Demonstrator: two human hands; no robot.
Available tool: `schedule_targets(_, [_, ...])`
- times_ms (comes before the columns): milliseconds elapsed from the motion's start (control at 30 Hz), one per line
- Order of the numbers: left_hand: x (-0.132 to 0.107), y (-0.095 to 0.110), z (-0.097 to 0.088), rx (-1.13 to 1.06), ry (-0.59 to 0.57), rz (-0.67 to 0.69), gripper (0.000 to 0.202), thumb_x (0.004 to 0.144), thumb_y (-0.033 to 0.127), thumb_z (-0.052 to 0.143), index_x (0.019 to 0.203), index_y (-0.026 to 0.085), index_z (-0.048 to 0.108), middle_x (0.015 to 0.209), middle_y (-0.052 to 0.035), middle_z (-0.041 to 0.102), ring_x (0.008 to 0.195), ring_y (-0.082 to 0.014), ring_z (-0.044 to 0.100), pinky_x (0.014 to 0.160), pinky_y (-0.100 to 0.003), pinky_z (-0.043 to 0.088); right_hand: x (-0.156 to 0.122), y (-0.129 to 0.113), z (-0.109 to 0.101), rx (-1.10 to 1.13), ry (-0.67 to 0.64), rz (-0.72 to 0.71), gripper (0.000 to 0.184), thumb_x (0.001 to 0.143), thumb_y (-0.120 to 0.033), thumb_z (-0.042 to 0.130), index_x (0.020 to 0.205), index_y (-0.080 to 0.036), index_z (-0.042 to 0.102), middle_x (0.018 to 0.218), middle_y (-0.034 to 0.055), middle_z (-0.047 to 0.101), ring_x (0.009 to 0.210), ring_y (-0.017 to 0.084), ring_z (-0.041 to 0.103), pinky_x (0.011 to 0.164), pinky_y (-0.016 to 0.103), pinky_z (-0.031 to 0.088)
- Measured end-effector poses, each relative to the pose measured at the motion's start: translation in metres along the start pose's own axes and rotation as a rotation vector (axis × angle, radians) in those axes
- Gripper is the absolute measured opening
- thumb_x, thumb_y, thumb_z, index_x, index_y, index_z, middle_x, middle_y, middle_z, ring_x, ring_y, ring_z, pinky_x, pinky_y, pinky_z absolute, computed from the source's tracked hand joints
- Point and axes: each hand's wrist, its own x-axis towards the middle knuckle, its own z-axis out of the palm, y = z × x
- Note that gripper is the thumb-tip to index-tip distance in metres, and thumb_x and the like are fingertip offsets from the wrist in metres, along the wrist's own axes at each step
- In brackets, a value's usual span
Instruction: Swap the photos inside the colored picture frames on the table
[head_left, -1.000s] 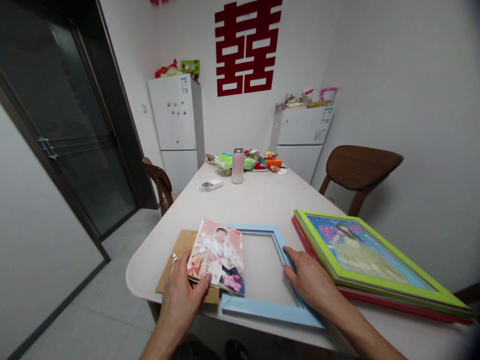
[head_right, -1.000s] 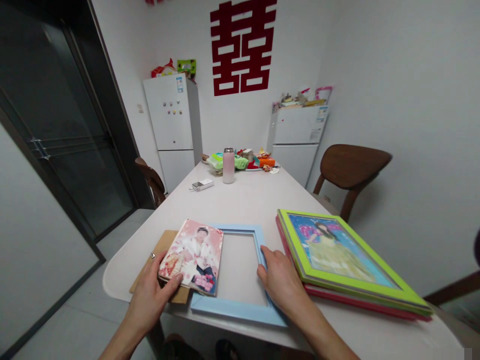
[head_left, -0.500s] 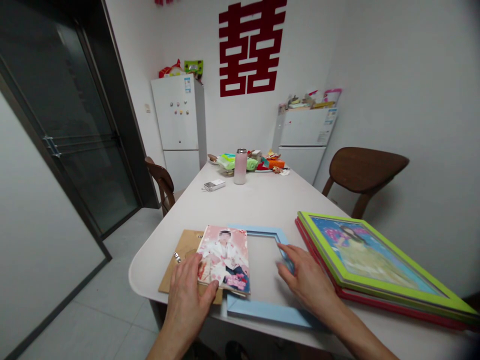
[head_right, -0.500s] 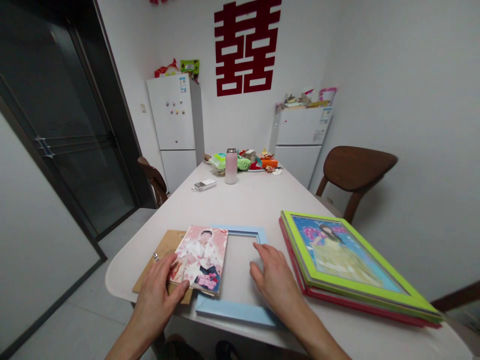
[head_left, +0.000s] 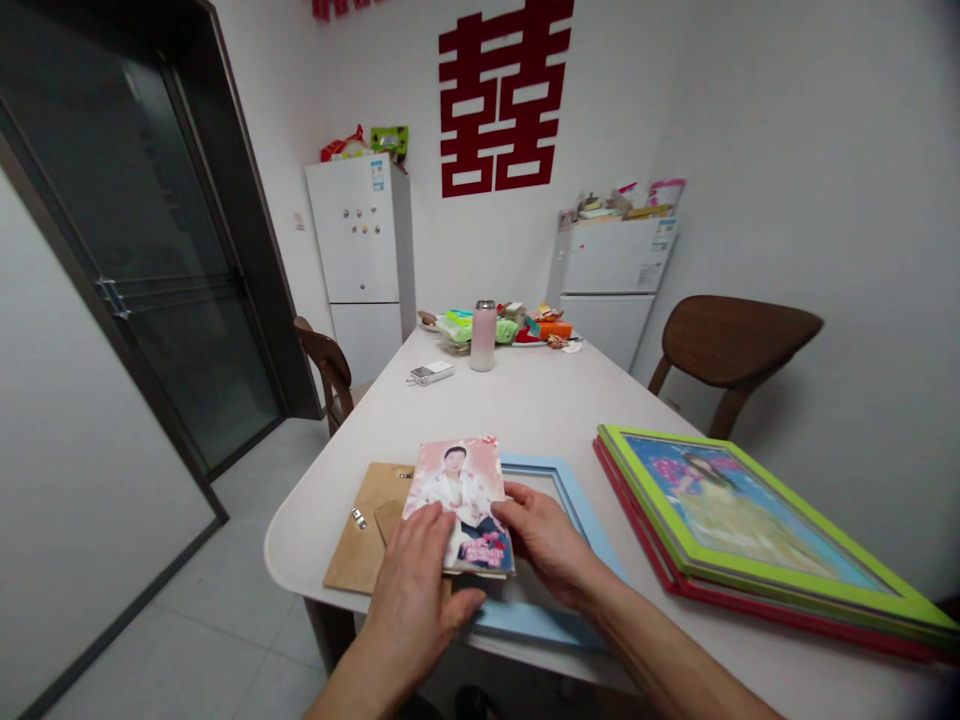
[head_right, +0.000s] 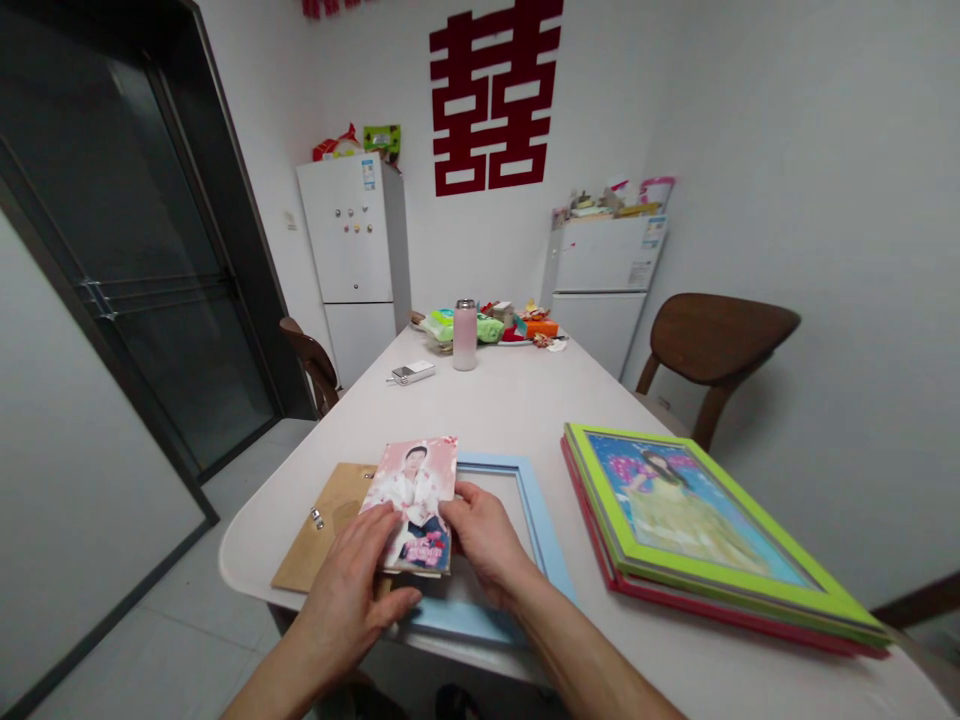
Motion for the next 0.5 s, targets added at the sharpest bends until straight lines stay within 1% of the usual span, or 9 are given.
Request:
schedule_targets(67, [0.008, 0.009, -0.001, -0.033, 0.019, 0.036, 0.057, 0.064, 0.016, 0.055, 0.118, 0.011, 0.04, 0.126, -0.0142, 0.039, 0.116, -0.0268, 0.032, 0.096, -0.044, 0.027, -0.007, -0.013, 0.002, -0.027, 0.025, -0.105, 0.037, 0.064, -0.022, 0.053, 0.1, -0.013, 0.052, 0.053, -0.0042, 0.055, 0.043, 0.008, 0.048, 0.044, 0.02, 0.039])
schedule_targets(100, [0.012, 0.014, -0.002, -0.063, 0.052, 0.048, 0.054, 0.066, 0.012, 0.051, 0.119, 0.01, 0.04, 0.126, -0.0139, 0.04, 0.116, -0.0257, 0.033, 0.097, -0.043, 0.027, -0.01, -0.019, 0.002, -0.037, 0.027, -0.149, 0.039, 0.065, -0.026, 0.055, 0.101, -0.014, 0.051, 0.054, -0.0044, 0.054, 0.042, 0.007, 0.047, 0.042, 0.019, 0.038])
schedule_targets(167, [0.022, 0.023, -0.005, -0.174, 0.15, 0.048, 0.045, 0.071, 0.008, 0.04, 0.116, 0.009, 0.043, 0.121, -0.0135, 0.046, 0.113, -0.0228, 0.038, 0.096, -0.039, 0.029, -0.015, -0.029, 0.002, -0.037, 0.04, -0.205, 0.043, 0.065, -0.032, 0.056, 0.104, -0.014, 0.05, 0.061, -0.0018, 0.057, 0.046, 0.008, 0.049, 0.043, 0.02, 0.039])
schedule_targets(200, [0.026, 0.027, -0.008, -0.255, 0.203, 0.023, 0.04, 0.074, 0.01, 0.037, 0.113, 0.009, 0.046, 0.117, -0.013, 0.05, 0.11, -0.0217, 0.043, 0.094, -0.037, 0.032, -0.016, -0.031, 0.001, -0.034, 0.069, -0.213, 0.045, 0.066, -0.034, 0.056, 0.105, -0.014, 0.049, 0.068, 0.0007, 0.058, 0.051, 0.009, 0.051, 0.044, 0.02, 0.04])
schedule_targets(267, [0.032, 0.034, -0.012, -0.478, 0.282, -0.074, 0.032, 0.081, 0.017, 0.033, 0.107, 0.012, 0.051, 0.106, -0.0106, 0.058, 0.101, -0.0207, 0.051, 0.087, -0.033, 0.039, -0.016, -0.03, -0.004, -0.031, 0.172, -0.182, 0.045, 0.067, -0.035, 0.056, 0.107, -0.014, 0.048, 0.085, 0.006, 0.06, 0.062, 0.011, 0.055, 0.05, 0.021, 0.044])
schedule_targets(333, [0.034, 0.038, -0.013, -0.741, 0.322, -0.184, 0.029, 0.083, 0.026, 0.036, 0.103, 0.014, 0.054, 0.099, -0.0078, 0.062, 0.096, -0.0207, 0.054, 0.081, -0.031, 0.042, -0.014, -0.022, -0.011, -0.002, 0.268, -0.093, 0.042, 0.068, -0.032, 0.056, 0.106, -0.016, 0.048, 0.096, 0.0082, 0.059, 0.07, 0.012, 0.058, 0.054, 0.022, 0.046])
schedule_targets(400, [0.034, 0.04, -0.01, -0.997, 0.346, -0.247, 0.029, 0.082, 0.031, 0.04, 0.102, 0.015, 0.054, 0.097, -0.0062, 0.063, 0.095, -0.0205, 0.055, 0.081, -0.03, 0.042, -0.011, -0.012, -0.017, 0.114, 0.253, -0.012, 0.036, 0.069, -0.029, 0.056, 0.103, -0.019, 0.048, 0.095, 0.0072, 0.06, 0.069, 0.012, 0.059, 0.056, 0.023, 0.047])
schedule_targets(433, [0.033, 0.04, -0.007, -1.113, 0.359, -0.265, 0.03, 0.081, 0.033, 0.042, 0.103, 0.015, 0.053, 0.097, -0.0059, 0.063, 0.095, -0.0204, 0.055, 0.081, -0.03, 0.042, -0.01, -0.008, -0.019, 0.201, 0.22, 0.001, 0.032, 0.071, -0.027, 0.054, 0.101, -0.019, 0.048, 0.093, 0.006, 0.062, 0.068, 0.012, 0.059, 0.057, 0.024, 0.048])
schedule_targets(500, [0.033, 0.04, -0.003, -1.306, 0.376, -0.306, 0.033, 0.08, 0.036, 0.045, 0.105, 0.016, 0.051, 0.097, -0.0062, 0.063, 0.092, -0.0202, 0.056, 0.081, -0.032, 0.043, -0.009, -0.003, -0.021, 0.373, 0.176, -0.018, 0.024, 0.072, -0.02, 0.052, 0.096, -0.02, 0.049, 0.086, 0.0034, 0.064, 0.066, 0.012, 0.06, 0.06, 0.026, 0.049])
